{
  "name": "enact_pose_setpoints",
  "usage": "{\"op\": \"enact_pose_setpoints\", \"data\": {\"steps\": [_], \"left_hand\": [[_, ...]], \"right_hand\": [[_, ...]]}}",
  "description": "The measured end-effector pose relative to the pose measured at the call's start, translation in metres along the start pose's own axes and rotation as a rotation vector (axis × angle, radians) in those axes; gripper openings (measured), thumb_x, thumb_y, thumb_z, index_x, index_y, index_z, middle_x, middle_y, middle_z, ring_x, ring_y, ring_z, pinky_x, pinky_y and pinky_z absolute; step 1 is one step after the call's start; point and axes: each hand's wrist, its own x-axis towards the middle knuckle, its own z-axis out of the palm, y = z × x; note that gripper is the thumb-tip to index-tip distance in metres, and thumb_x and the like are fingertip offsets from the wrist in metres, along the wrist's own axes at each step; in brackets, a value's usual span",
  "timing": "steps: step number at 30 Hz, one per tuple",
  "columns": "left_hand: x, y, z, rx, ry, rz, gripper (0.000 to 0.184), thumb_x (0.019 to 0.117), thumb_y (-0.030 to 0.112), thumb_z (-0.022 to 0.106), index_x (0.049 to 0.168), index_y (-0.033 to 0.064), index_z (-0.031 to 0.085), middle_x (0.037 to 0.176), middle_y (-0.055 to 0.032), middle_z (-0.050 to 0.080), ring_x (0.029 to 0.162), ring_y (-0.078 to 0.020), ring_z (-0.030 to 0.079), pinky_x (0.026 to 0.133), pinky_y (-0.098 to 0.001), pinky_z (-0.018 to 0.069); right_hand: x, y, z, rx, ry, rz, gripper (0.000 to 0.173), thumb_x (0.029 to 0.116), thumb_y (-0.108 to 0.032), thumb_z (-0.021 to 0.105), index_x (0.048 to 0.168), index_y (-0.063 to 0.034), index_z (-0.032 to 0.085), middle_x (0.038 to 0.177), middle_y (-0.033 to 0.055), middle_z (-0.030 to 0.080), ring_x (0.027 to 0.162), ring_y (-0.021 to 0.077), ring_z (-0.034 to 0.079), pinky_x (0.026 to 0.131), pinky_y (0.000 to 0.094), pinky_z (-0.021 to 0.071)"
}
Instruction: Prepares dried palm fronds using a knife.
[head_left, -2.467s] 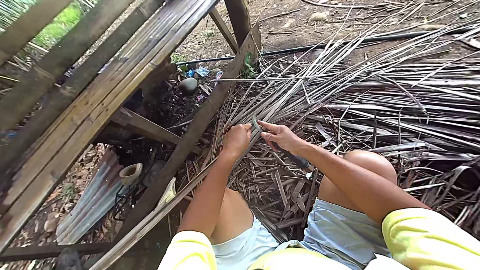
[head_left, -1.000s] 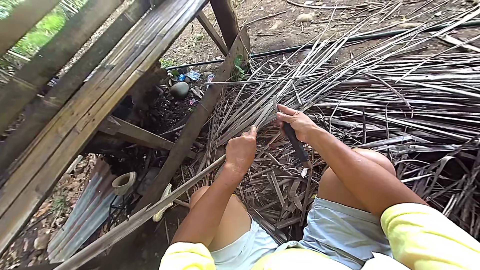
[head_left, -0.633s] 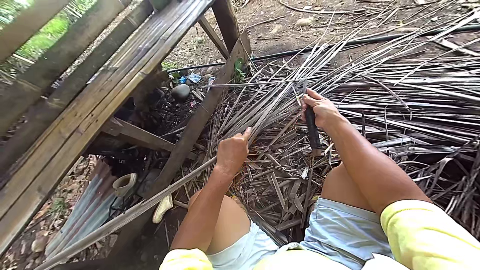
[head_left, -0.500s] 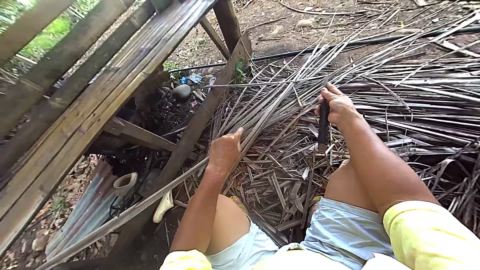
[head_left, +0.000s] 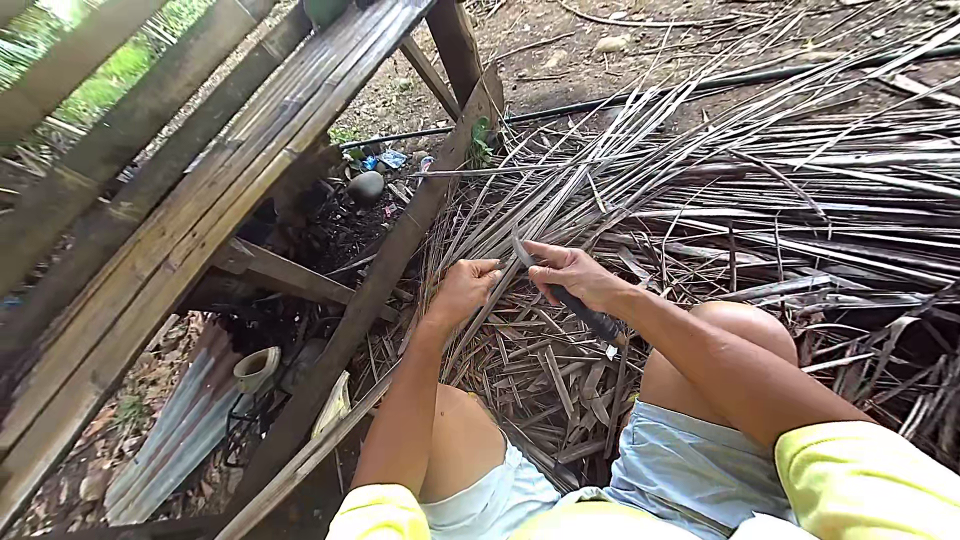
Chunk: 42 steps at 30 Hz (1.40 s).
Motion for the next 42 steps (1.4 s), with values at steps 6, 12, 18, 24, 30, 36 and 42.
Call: {"op": "enact_pose_setpoints", "data": {"steps": [6,12,18,24,30,36,42], "left_hand": [[-0.016,0.008,0.001,-0.102,-0.01,-0.032,0.028,0.1086,0.013,0.052,0.13,0.0014,0.067,0.061,-0.0009,0.047,0.042,-0.0047,0.031,0.039,-0.0188,0.024],[-0.015,0.007,0.0,-0.128,-0.039,-0.017,0.028,0.1082,0.012,0.052,0.128,0.0011,0.069,0.058,-0.0012,0.047,0.04,-0.0049,0.031,0.038,-0.0188,0.0233],[-0.02,-0.003,-0.003,-0.122,-0.069,0.009,0.027,0.1085,0.015,0.053,0.127,0.0055,0.07,0.058,-0.0017,0.045,0.039,-0.0056,0.028,0.037,-0.0192,0.0213],[-0.018,-0.008,-0.005,-0.173,-0.1,0.059,0.026,0.1079,0.013,0.054,0.125,0.0042,0.07,0.058,-0.0013,0.047,0.04,-0.0043,0.031,0.037,-0.0175,0.0248],[-0.02,-0.005,-0.009,-0.262,-0.157,0.049,0.025,0.1075,0.01,0.053,0.123,0.0016,0.07,0.057,0.0008,0.046,0.041,-0.0019,0.032,0.038,-0.0156,0.0259],[-0.025,-0.01,-0.021,-0.297,-0.189,0.058,0.025,0.1071,0.01,0.053,0.123,0.0027,0.072,0.055,0.0012,0.047,0.04,-0.0009,0.034,0.038,-0.015,0.0264],[-0.028,-0.015,-0.029,-0.312,-0.236,0.063,0.025,0.1064,0.008,0.054,0.121,0.0033,0.073,0.053,0.0012,0.046,0.039,-0.0008,0.034,0.037,-0.0148,0.0265]], "right_hand": [[0.008,0.006,0.004,0.077,0.035,0.0,0.049,0.1058,-0.007,0.053,0.154,-0.0126,0.047,0.072,0.0034,0.061,0.053,0.0092,0.055,0.049,0.0224,0.0491],[0.007,0.007,-0.001,0.11,0.079,-0.013,0.047,0.1049,-0.005,0.055,0.151,-0.008,0.049,0.074,0.0039,0.063,0.053,0.0092,0.057,0.049,0.0229,0.0511],[0.012,0.0,-0.016,0.209,0.248,0.036,0.047,0.1068,-0.011,0.053,0.153,-0.0132,0.048,0.075,0.0035,0.06,0.052,0.0109,0.056,0.046,0.0238,0.0499],[0.014,-0.008,-0.031,0.255,0.304,-0.02,0.045,0.1075,-0.011,0.052,0.152,-0.0145,0.048,0.074,0.0025,0.061,0.053,0.0113,0.059,0.047,0.0257,0.0531],[0.014,-0.022,-0.054,0.318,0.432,-0.092,0.044,0.1076,-0.014,0.053,0.152,-0.0173,0.048,0.076,0.0008,0.06,0.055,0.0107,0.059,0.048,0.0255,0.0533],[0.006,-0.035,-0.077,0.359,0.51,-0.162,0.04,0.1086,-0.016,0.05,0.149,-0.0173,0.048,0.077,-0.0009,0.057,0.055,0.0094,0.058,0.049,0.0248,0.0542],[0.003,-0.036,-0.087,0.385,0.538,-0.138,0.038,0.1088,-0.017,0.05,0.147,-0.0213,0.05,0.079,-0.001,0.058,0.056,0.0093,0.058,0.049,0.0251,0.054]]}}
